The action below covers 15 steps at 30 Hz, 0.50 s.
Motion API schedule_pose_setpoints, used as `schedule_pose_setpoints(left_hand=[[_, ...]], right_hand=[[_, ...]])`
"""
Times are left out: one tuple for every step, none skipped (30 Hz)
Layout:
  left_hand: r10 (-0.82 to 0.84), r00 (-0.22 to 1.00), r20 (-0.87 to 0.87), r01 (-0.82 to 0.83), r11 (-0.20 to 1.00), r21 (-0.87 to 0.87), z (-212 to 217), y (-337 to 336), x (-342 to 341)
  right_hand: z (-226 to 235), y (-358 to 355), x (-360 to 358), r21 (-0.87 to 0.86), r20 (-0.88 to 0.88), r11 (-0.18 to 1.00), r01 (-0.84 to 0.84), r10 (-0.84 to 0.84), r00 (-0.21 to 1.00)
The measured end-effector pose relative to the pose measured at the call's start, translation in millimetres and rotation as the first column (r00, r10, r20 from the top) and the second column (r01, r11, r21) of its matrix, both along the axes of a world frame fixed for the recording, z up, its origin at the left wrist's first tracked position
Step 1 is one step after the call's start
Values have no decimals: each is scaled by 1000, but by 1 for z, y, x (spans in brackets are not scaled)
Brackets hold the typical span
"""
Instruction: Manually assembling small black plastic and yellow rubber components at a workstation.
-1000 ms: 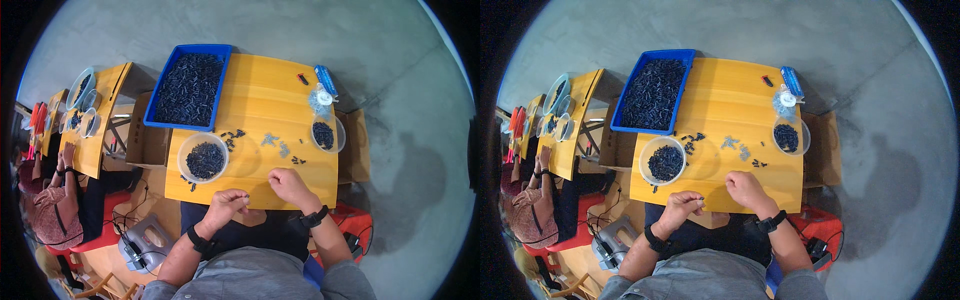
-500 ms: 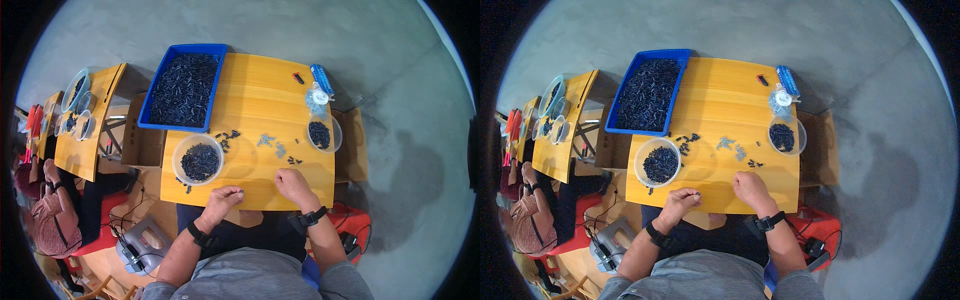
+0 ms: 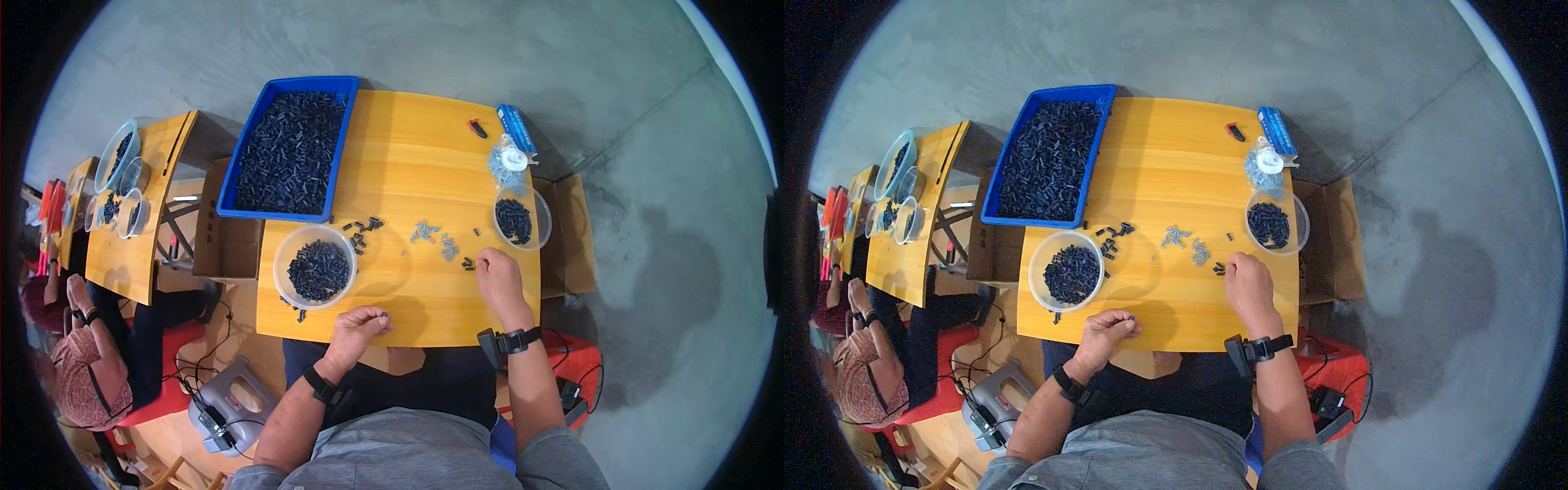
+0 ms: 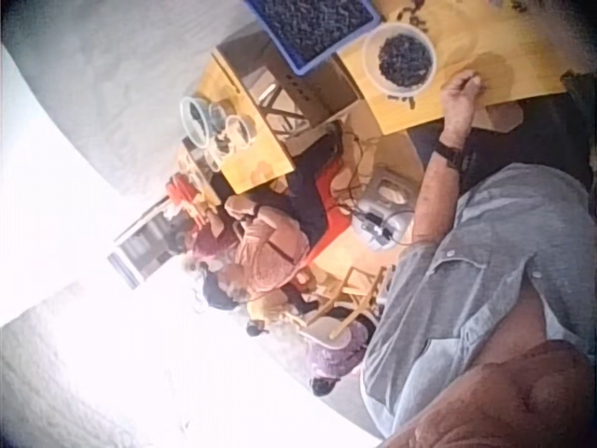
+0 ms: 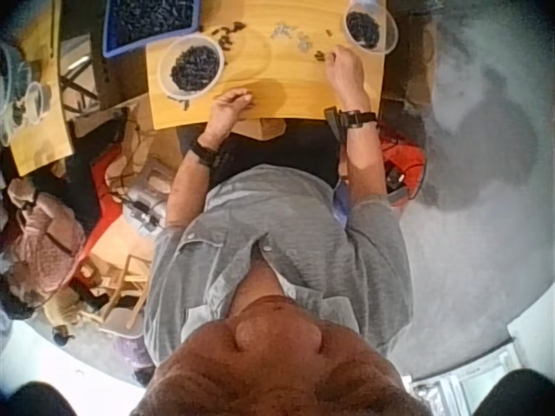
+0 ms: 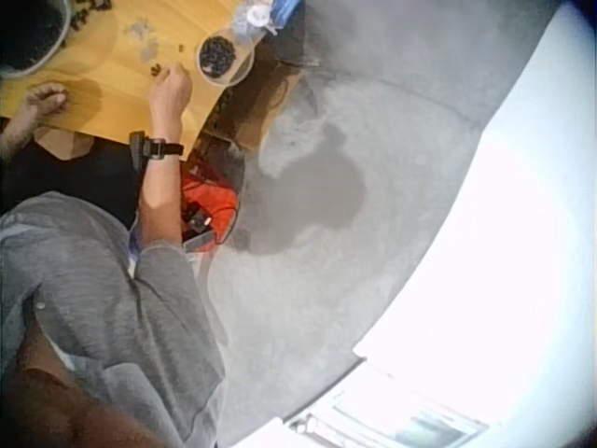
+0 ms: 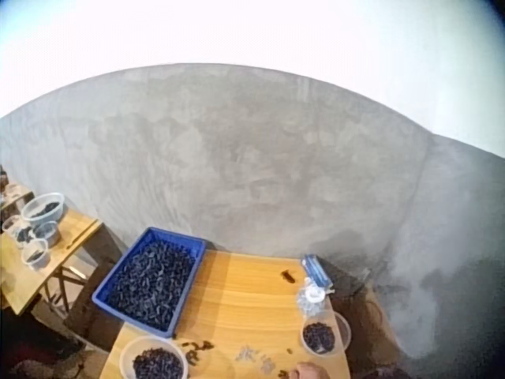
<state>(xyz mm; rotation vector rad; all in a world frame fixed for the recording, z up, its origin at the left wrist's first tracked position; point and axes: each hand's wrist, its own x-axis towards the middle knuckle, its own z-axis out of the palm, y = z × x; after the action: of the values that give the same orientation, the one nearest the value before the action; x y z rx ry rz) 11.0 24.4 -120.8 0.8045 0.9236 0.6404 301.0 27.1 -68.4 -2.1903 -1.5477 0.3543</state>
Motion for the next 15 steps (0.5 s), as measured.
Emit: schedule_pose_setpoints(left_hand=[[26, 1000, 8, -26, 1000, -8, 2, -1, 1], [53, 998, 16, -53, 998, -16, 4, -1, 2], [56, 998, 14, -55, 998, -15, 4, -1, 2], [56, 998, 15, -55, 998, -24, 4, -1, 2], [55, 998, 17, -55, 998, -33, 5, -1, 2], [55, 998, 16, -55, 998, -34, 6, 0, 3], [36, 999, 7, -36, 999, -16, 9, 1, 3], [16, 1000, -1, -16, 1000, 1, 10, 1, 3], [18, 1000, -3, -18, 1000, 0, 10, 1, 3], [26, 1000, 4, -26, 1000, -9, 9, 1, 2], [33, 999, 11, -33, 999, -19, 8, 1, 2], [34, 999, 10, -34, 999, -20, 8, 1, 2], [34, 999, 10, -34, 999, -23, 9, 1, 2], [34, 999, 9, -33, 999, -27, 10, 1, 3], [35, 999, 8, -34, 999, -28, 9, 1, 2]], right_hand=[[0, 2, 0, -28, 23, 1000, -13, 14, 1000], [-1, 3, -1, -28, 21, 999, -15, 15, 1000], [-1, 4, -2, -32, 39, 999, -18, 19, 999], [-3, 6, -2, -37, 57, 999, -21, 24, 998], [-5, 7, -1, -37, 54, 999, -24, 26, 998], [-8, 7, 1, -38, 63, 999, -39, 41, 997], [-10, 7, 2, -40, 72, 998, -53, 56, 996], [-11, 7, 3, -41, 72, 998, -53, 55, 996], [-11, 8, 2, -68, 58, 997, -42, 46, 997], [-10, 10, 1, -95, 44, 995, -31, 36, 998], [-11, 10, 1, -96, 43, 995, -33, 37, 998], [-11, 10, 1, -94, 46, 995, -35, 39, 998], [-11, 11, 1, -93, 48, 995, -36, 41, 998], [-10, 11, 1, -94, 48, 995, -37, 42, 998], [-8, 12, 0, -119, 31, 992, -29, 33, 999]])
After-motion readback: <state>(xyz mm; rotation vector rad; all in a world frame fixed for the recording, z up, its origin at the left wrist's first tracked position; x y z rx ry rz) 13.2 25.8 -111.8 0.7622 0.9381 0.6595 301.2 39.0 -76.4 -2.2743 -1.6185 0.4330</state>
